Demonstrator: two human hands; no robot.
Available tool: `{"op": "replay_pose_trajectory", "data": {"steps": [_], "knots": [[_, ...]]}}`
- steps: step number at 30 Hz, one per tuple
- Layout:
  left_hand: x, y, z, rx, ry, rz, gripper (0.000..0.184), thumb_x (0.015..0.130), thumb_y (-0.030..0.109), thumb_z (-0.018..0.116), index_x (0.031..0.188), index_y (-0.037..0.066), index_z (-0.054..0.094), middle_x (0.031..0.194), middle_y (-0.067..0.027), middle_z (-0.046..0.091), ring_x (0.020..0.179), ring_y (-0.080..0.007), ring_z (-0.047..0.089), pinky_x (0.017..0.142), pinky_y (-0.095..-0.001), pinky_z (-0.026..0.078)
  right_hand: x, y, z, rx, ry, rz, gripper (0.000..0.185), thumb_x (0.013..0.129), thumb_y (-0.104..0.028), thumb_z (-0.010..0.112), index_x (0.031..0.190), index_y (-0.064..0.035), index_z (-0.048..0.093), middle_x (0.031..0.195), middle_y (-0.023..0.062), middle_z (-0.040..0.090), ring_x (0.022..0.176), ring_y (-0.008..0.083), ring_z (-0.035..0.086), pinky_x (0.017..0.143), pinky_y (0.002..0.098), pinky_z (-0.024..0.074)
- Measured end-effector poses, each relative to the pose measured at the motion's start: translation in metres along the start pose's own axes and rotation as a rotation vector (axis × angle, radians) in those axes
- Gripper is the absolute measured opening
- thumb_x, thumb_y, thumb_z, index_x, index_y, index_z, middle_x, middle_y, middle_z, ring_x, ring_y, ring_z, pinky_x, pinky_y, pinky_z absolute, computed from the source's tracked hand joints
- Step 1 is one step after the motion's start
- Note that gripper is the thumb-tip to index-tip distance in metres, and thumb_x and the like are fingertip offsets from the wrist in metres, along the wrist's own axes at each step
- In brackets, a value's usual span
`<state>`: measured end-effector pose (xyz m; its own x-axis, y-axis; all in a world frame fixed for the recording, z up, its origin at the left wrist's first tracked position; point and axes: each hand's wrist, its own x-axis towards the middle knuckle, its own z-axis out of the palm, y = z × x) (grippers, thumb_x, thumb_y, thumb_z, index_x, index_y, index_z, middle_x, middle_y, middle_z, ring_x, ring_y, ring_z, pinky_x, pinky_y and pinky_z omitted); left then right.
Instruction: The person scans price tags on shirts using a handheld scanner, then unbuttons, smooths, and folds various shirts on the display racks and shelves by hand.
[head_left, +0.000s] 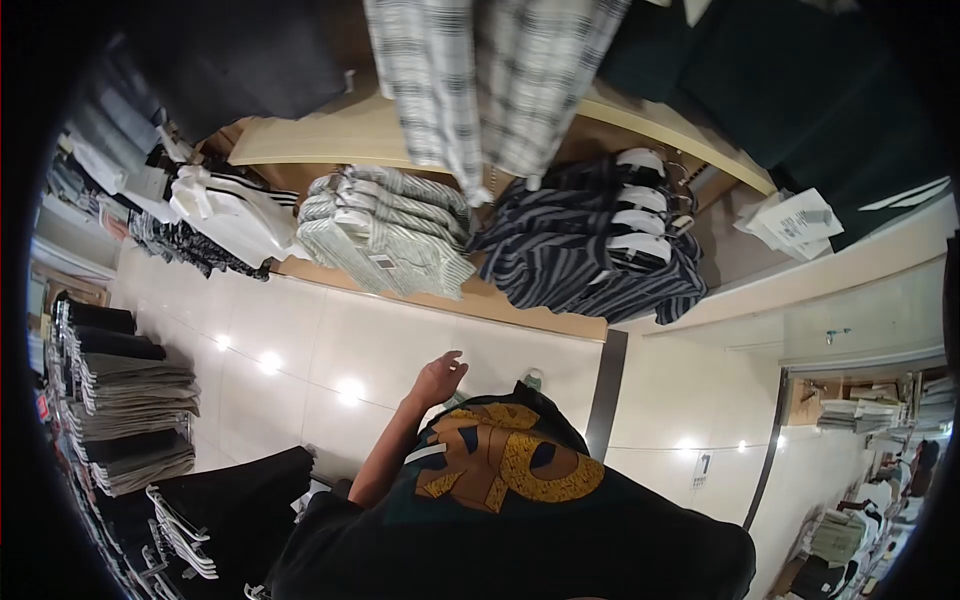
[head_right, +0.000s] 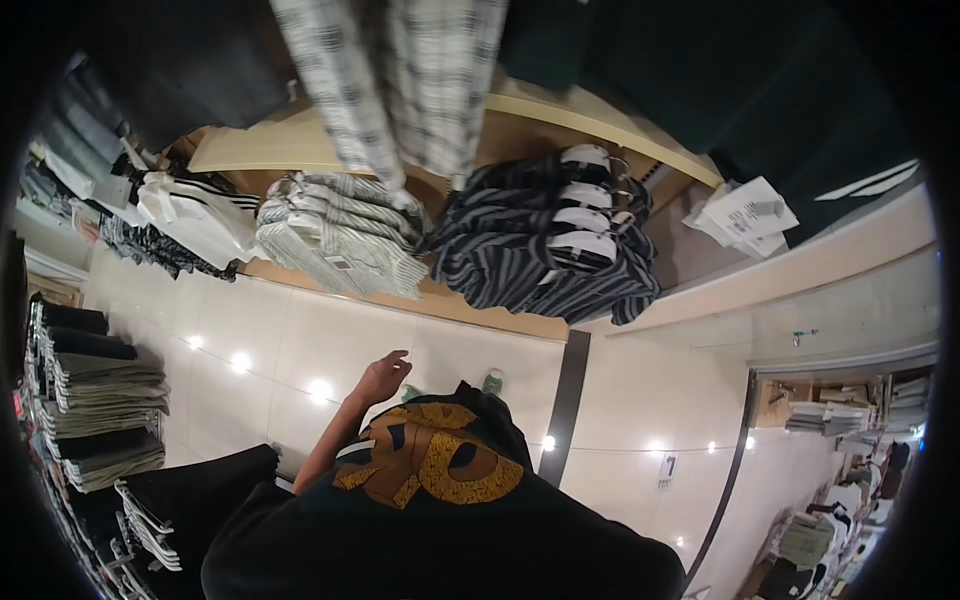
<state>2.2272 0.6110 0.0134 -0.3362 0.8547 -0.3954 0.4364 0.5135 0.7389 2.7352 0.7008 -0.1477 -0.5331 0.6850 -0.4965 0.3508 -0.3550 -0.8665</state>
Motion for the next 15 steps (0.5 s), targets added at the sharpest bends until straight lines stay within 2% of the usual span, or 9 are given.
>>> {"op": "replay_pose_trajectory", "data": {"steps": [2, 7, 9, 11, 15], "knots": [[0.011, 0.015, 0.020, -0.034, 0.001, 0.050, 0.046, 0.102, 0.031, 0.064, 0.137, 0.002, 0.061, 0.111, -0.0248, 0.076, 0.105, -0.0393, 0.074, 0.093, -0.0452, 0.057, -0.019, 0.011, -0.022, 0.031, 0.010, 0.025, 0.034, 0.102, -0.032, 0.061, 0.117, -0.0023, 0.070, 0.096, 0.0225, 0.076, 0.091, 0.0352, 0.076, 0.077, 0.0460, 0.0589], [0.043, 0.070, 0.053, -0.014, -0.030, 0.073, 0.045, 0.102, 0.029, 0.064, 0.136, 0.000, 0.061, 0.116, -0.0253, 0.074, 0.106, -0.0387, 0.074, 0.092, -0.0453, 0.058, -0.039, 0.031, -0.069, 0.113, 0.032, 0.042, 0.034, 0.102, -0.032, 0.060, 0.117, -0.0023, 0.070, 0.096, 0.0226, 0.076, 0.091, 0.0354, 0.076, 0.077, 0.0461, 0.0589], [0.061, 0.091, 0.065, -0.064, 0.061, 0.174, 0.044, 0.101, 0.026, 0.066, 0.137, 0.001, 0.061, 0.116, -0.0247, 0.074, 0.106, -0.0392, 0.074, 0.092, -0.0459, 0.057, -0.035, 0.039, -0.093, 0.133, 0.032, 0.037, 0.034, 0.102, -0.032, 0.060, 0.117, -0.0023, 0.070, 0.096, 0.0226, 0.076, 0.091, 0.0354, 0.076, 0.077, 0.0462, 0.0589], [0.082, 0.115, 0.075, 0.012, 0.258, 0.372, 0.040, 0.100, 0.017, 0.067, 0.136, 0.002, 0.061, 0.119, -0.0232, 0.072, 0.109, -0.0419, 0.071, 0.093, -0.0457, 0.057, -0.036, 0.044, -0.100, 0.164, 0.024, 0.046, 0.034, 0.102, -0.032, 0.059, 0.117, -0.0023, 0.070, 0.096, 0.0226, 0.076, 0.091, 0.0355, 0.076, 0.077, 0.0462, 0.0589], [0.109, 0.215, 0.055, 0.067, 0.500, 0.624, 0.040, 0.098, 0.012, 0.067, 0.136, 0.004, 0.060, 0.133, -0.0211, 0.065, 0.122, -0.0441, 0.062, 0.100, -0.0481, 0.052, -0.056, 0.071, -0.112, 0.227, 0.028, 0.074, 0.035, 0.103, -0.032, 0.059, 0.117, -0.0023, 0.070, 0.095, 0.0226, 0.075, 0.091, 0.0356, 0.075, 0.077, 0.0463, 0.0589]]}}
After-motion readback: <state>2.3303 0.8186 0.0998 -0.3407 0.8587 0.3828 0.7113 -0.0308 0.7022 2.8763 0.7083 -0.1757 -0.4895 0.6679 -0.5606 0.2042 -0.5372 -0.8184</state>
